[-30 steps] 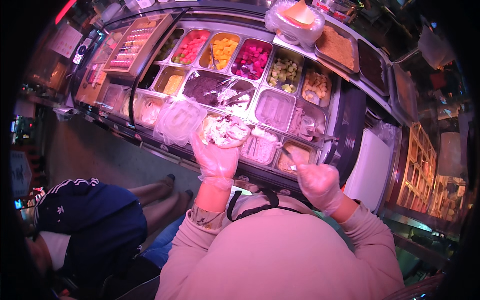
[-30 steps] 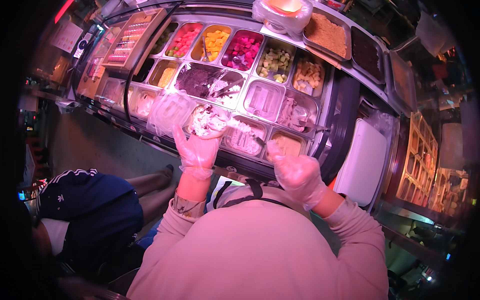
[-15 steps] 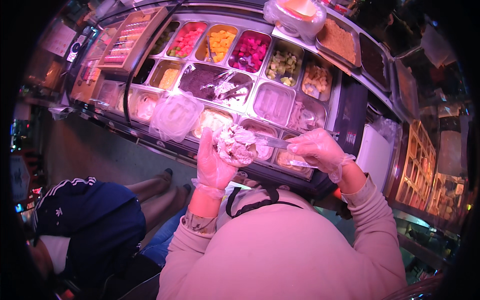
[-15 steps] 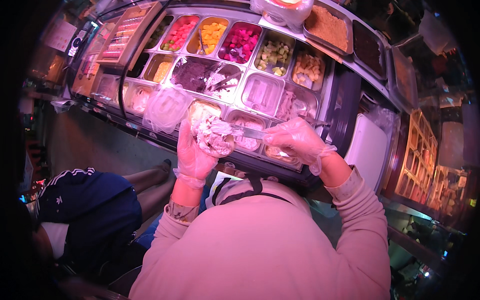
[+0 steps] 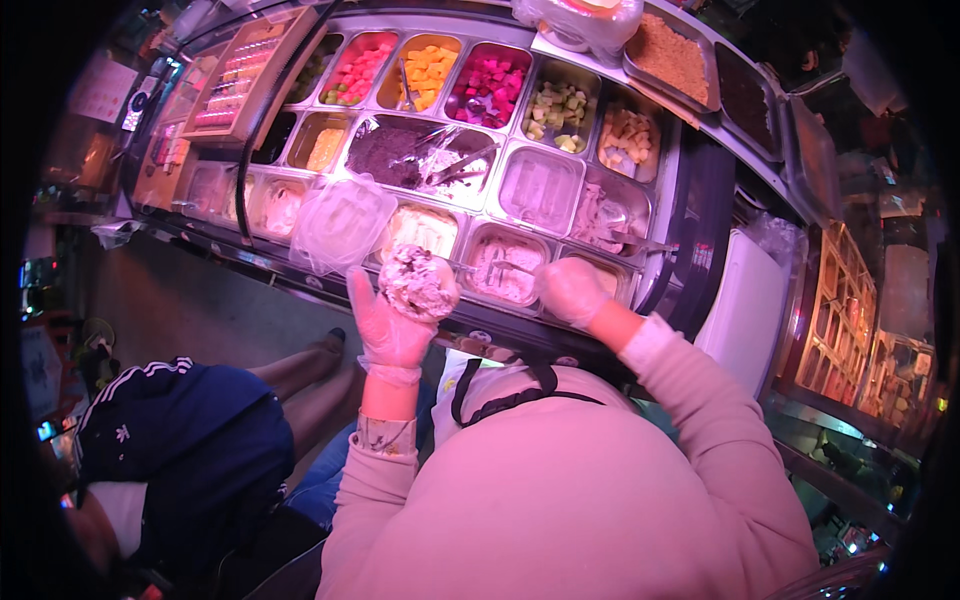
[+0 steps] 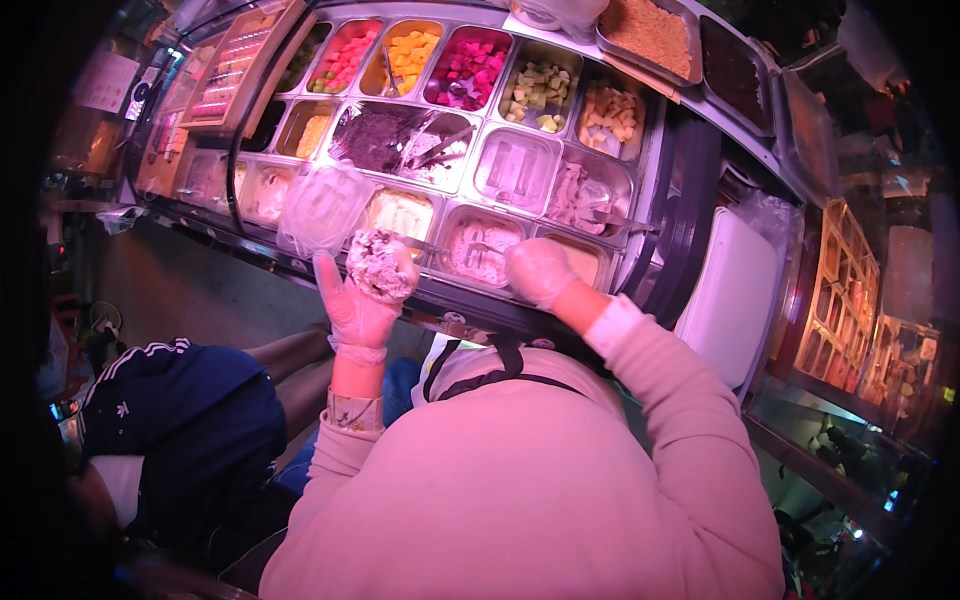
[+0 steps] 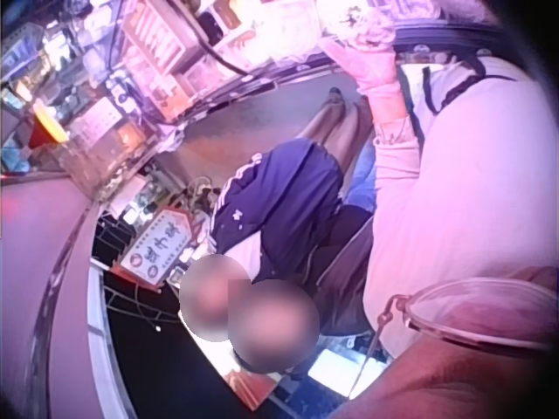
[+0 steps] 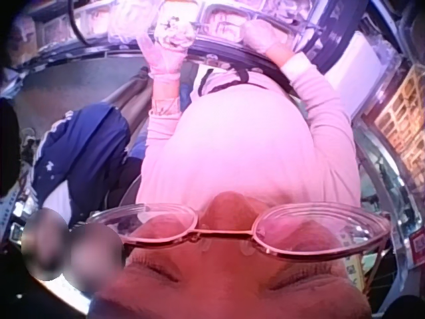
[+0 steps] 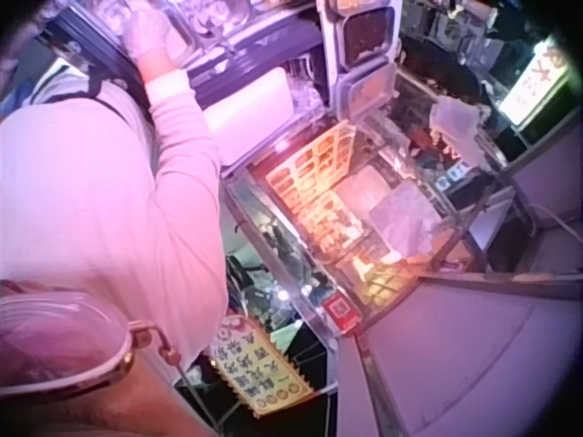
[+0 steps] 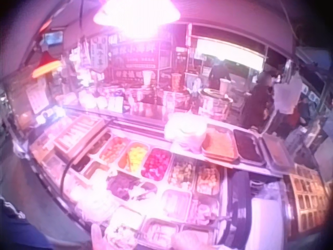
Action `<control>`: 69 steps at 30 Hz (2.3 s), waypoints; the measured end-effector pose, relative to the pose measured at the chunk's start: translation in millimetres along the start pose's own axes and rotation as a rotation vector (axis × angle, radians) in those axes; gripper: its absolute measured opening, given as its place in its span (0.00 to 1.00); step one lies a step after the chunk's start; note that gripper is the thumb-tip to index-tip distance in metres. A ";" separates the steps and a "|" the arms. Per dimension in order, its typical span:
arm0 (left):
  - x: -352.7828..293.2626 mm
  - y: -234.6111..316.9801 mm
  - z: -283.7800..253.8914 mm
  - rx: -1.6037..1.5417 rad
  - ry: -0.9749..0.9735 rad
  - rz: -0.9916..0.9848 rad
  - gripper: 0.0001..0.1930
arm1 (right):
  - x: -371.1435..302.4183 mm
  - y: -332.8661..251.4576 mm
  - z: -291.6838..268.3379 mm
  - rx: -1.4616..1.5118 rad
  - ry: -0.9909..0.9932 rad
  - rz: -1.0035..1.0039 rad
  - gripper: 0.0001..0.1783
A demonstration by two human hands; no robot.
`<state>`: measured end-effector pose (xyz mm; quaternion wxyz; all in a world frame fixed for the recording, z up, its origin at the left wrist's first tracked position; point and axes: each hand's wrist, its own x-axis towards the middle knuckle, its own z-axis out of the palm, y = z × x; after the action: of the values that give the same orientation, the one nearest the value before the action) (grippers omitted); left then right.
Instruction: The person assembles a food item at a street food stall. They place a base into a container, then add various toppings from a display case using tongs and their hands.
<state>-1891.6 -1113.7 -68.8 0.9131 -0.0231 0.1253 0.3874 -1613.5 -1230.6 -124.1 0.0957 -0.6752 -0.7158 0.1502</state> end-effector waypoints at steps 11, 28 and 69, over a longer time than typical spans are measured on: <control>-21.0 -16.1 -7.2 0.089 0.062 0.054 0.49 | -11.3 -11.1 24.3 0.015 -0.321 0.168 0.10; 14.6 -53.2 22.2 0.076 -0.008 0.040 0.39 | -48.9 -80.0 -109.7 0.824 0.319 0.285 0.17; 62.8 51.4 4.0 0.099 0.026 -0.250 0.45 | 49.0 -55.3 -45.1 0.272 0.301 0.355 0.14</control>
<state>-1885.4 -1033.2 -77.5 0.9526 0.0018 0.1522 0.2635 -1653.4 -1180.4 -66.1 0.2630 -0.7858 -0.5372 0.1573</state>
